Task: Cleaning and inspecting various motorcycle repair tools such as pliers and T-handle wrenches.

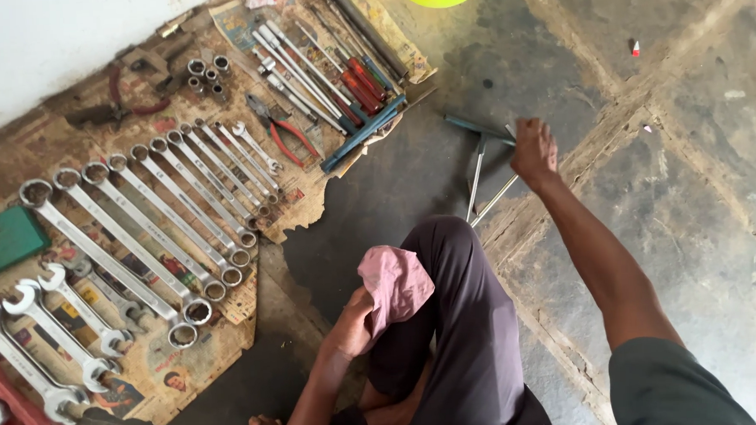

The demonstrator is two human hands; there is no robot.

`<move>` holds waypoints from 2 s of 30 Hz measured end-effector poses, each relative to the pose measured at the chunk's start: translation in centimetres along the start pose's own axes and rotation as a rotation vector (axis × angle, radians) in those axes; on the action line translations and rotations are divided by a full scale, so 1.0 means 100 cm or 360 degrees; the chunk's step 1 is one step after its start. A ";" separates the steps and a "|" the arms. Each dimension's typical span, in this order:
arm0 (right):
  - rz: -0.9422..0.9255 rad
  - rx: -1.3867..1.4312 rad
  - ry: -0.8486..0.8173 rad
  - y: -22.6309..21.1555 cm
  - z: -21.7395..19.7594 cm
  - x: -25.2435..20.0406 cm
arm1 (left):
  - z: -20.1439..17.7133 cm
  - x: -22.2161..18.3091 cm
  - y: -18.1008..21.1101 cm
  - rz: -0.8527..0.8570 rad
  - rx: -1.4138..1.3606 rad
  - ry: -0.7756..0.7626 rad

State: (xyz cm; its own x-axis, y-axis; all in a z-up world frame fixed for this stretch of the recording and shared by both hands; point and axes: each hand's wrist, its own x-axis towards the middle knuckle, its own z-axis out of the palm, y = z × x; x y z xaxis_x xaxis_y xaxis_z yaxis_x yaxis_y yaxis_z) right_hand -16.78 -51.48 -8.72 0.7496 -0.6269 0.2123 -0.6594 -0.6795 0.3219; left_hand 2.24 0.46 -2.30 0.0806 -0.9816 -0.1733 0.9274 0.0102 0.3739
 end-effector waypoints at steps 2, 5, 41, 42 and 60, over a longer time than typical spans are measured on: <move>0.0109 0.0305 -0.0239 -0.032 -0.048 0.005 | -0.013 0.001 -0.007 0.0010 -0.0043 0.0026; 0.0324 0.0663 -0.0536 -0.067 -0.072 0.013 | -0.026 0.001 -0.016 0.0036 -0.0175 0.0115; -0.0401 0.2344 -0.0332 -0.118 -0.367 -0.026 | 0.079 -0.048 0.087 0.1006 0.0119 0.0047; -0.0388 0.2279 -0.0314 -0.125 -0.380 -0.029 | 0.091 -0.055 0.092 0.1054 0.0103 0.0031; -0.1467 0.1617 0.0264 -0.227 -0.486 -0.108 | 0.198 -0.112 0.109 0.1953 0.1935 0.0347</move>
State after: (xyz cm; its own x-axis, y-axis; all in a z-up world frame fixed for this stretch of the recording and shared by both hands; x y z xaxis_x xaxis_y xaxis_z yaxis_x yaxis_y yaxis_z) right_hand -7.10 -10.77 26.55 0.8843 0.2004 0.4217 0.3757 -0.8418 -0.3876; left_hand 4.24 7.75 21.81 0.6061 -0.4718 0.6403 -0.4769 0.4287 0.7673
